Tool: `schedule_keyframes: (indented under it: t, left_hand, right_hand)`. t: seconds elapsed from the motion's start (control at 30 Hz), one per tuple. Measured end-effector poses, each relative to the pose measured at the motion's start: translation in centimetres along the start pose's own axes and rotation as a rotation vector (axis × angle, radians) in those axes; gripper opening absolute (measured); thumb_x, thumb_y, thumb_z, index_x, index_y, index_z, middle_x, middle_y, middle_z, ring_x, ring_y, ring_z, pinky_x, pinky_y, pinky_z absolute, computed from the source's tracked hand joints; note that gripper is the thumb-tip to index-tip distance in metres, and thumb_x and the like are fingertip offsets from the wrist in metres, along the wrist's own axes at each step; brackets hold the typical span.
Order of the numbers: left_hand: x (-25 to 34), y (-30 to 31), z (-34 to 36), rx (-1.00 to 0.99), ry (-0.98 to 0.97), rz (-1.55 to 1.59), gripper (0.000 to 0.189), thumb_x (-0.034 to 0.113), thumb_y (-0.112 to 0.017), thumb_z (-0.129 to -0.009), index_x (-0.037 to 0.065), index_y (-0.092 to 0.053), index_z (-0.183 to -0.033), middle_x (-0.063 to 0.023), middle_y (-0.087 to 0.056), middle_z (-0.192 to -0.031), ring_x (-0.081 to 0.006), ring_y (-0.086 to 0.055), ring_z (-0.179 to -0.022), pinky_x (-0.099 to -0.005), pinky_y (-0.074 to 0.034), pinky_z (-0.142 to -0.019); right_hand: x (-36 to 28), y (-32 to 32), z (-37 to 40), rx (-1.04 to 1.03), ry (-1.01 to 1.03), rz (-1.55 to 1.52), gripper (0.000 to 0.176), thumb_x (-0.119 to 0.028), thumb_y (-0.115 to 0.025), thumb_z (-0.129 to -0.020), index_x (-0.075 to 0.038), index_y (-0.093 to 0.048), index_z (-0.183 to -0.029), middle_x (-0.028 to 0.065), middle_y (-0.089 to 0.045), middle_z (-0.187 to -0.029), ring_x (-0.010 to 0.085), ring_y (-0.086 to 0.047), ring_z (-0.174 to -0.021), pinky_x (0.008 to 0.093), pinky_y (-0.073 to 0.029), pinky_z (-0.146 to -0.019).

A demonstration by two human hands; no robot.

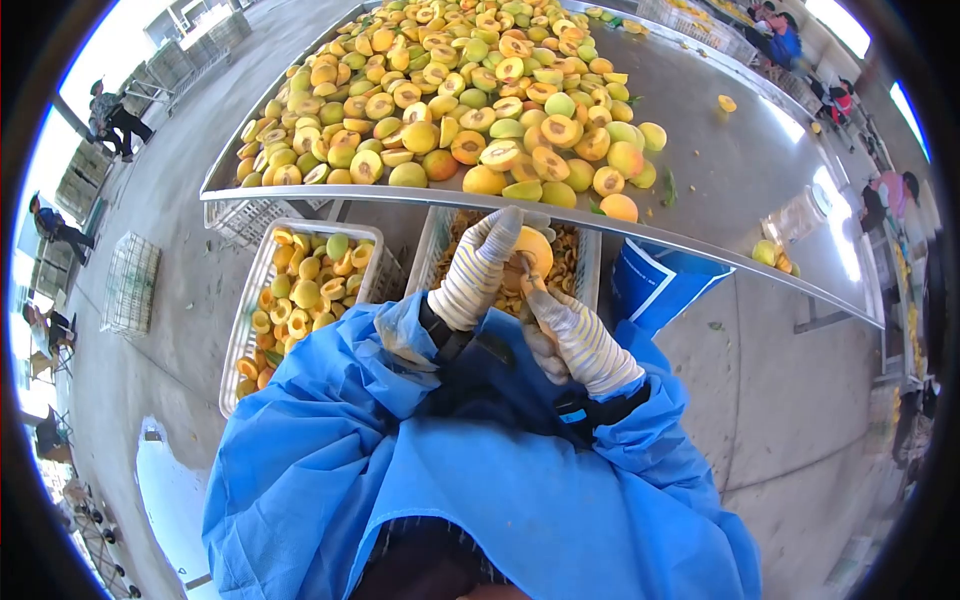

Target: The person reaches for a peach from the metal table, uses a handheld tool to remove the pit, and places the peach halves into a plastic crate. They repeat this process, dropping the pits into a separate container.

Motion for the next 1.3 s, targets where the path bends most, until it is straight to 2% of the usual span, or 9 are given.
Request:
schedule_keyframes:
  t: [0.13, 0.23, 0.33, 0.6, 0.8, 0.9, 1.0, 1.17, 1.3]
  left_hand:
    - [0.2, -0.5, 0.2, 0.003, -0.05, 0.032, 0.049, 0.048, -0.063, -0.092, 0.003, -0.065, -0.111, -0.0109, -0.07, -0.101, -0.0169, -0.068, -0.086, -0.0305, -0.056, -0.076]
    - [0.0, -0.5, 0.1, 0.069, -0.111, -0.043, 0.049, 0.049, -0.065, -0.091, 0.003, -0.067, -0.107, -0.0108, -0.07, -0.098, -0.0162, -0.068, -0.084, -0.0301, -0.056, -0.074]
    - [-0.1, -0.4, -0.6, 0.032, 0.068, -0.227, 0.049, 0.049, -0.064, -0.091, 0.002, -0.067, -0.106, -0.0104, -0.07, -0.095, -0.0158, -0.068, -0.083, -0.0295, -0.056, -0.074]
    - [-0.2, -0.8, -0.5, -0.094, 0.107, -0.029, 0.059, 0.056, -0.06, -0.091, 0.0, -0.064, -0.11, -0.0136, -0.07, -0.097, -0.0183, -0.068, -0.083, -0.0314, -0.056, -0.076]
    - [-0.6, -0.9, -0.9, -0.024, 0.11, 0.039, 0.055, 0.054, -0.06, -0.092, 0.002, -0.066, -0.108, -0.0065, -0.07, -0.09, -0.0097, -0.065, -0.076, -0.0204, -0.051, -0.069]
    - [-0.6, -0.6, -1.0, -0.06, 0.137, 0.026, 0.062, 0.059, -0.059, -0.09, 0.002, -0.062, -0.112, -0.0152, -0.069, -0.099, -0.0213, -0.068, -0.087, -0.0316, -0.055, -0.078]
    - [-1.2, -1.8, -0.6, -0.088, 0.189, 0.249, 0.061, 0.059, -0.057, -0.091, 0.002, -0.062, -0.112, -0.0133, -0.069, -0.099, -0.0218, -0.068, -0.085, -0.0317, -0.055, -0.078]
    - [-2.2, 1.3, -2.6, 0.052, 0.086, 0.3, 0.047, 0.046, -0.066, -0.091, 0.005, -0.063, -0.114, -0.0058, -0.069, -0.101, -0.0129, -0.065, -0.095, -0.0266, -0.053, -0.083]
    - [-0.1, 4.8, -2.8, 0.292, -0.125, -0.012, 0.037, 0.034, -0.066, -0.094, 0.003, -0.065, -0.115, -0.0003, -0.067, -0.1, -0.0077, -0.061, -0.092, -0.0217, -0.048, -0.082]
  right_hand:
    - [0.5, -0.7, -0.1, -0.165, 0.009, -0.272, 0.045, -0.059, -0.054, -0.094, -0.014, -0.054, -0.093, -0.0028, -0.045, -0.06, 0.0072, -0.041, -0.039, 0.0221, -0.031, -0.035]
    - [0.3, -1.0, 0.0, -0.069, 0.022, -0.165, 0.044, -0.058, -0.054, -0.094, -0.014, -0.054, -0.091, -0.0029, -0.045, -0.059, 0.0072, -0.041, -0.039, 0.0223, -0.031, -0.035]
    - [0.8, 0.0, -0.9, 0.094, 0.15, 0.176, 0.045, -0.058, -0.056, -0.093, -0.013, -0.055, -0.093, -0.0023, -0.045, -0.056, 0.008, -0.04, -0.036, 0.0227, -0.031, -0.033]
    - [1.5, -0.5, -0.6, -0.288, -0.086, -0.522, 0.038, -0.052, -0.054, -0.096, -0.014, -0.056, -0.092, -0.0033, -0.044, -0.055, 0.0068, -0.038, -0.034, 0.0211, -0.03, -0.031]
    - [1.5, -0.5, -1.1, -0.365, -0.085, -0.633, 0.038, -0.05, -0.053, -0.097, -0.013, -0.057, -0.096, -0.0035, -0.042, -0.053, 0.0061, -0.035, -0.032, 0.0204, -0.03, -0.03]
    - [1.5, -0.4, -1.2, -0.371, -0.067, -0.624, 0.04, -0.052, -0.053, -0.097, -0.012, -0.057, -0.097, -0.0034, -0.042, -0.052, 0.0059, -0.035, -0.032, 0.0199, -0.03, -0.03]
    - [1.3, -2.6, 0.1, -0.627, -0.054, -0.589, 0.042, -0.052, -0.052, -0.097, -0.01, -0.058, -0.098, -0.0029, -0.043, -0.053, 0.0058, -0.035, -0.032, 0.0199, -0.03, -0.029]
    - [-0.1, 0.3, -0.2, -0.421, 0.147, -0.593, 0.046, -0.053, -0.053, -0.096, -0.007, -0.057, -0.101, -0.002, -0.044, -0.054, 0.0078, -0.037, -0.033, 0.0222, -0.032, -0.03]
    - [-1.0, 2.6, -0.4, 0.217, 0.248, 0.093, 0.046, -0.052, -0.057, -0.095, -0.008, -0.053, -0.106, -0.0014, -0.045, -0.058, 0.0083, -0.042, -0.038, 0.0227, -0.034, -0.034]
Point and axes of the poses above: each hand's wrist, its own z-axis away from the middle knuckle, its own y-axis out of the back of the hand, x = y × z, the point moved 4 cm from there along -z, towards the middle knuckle
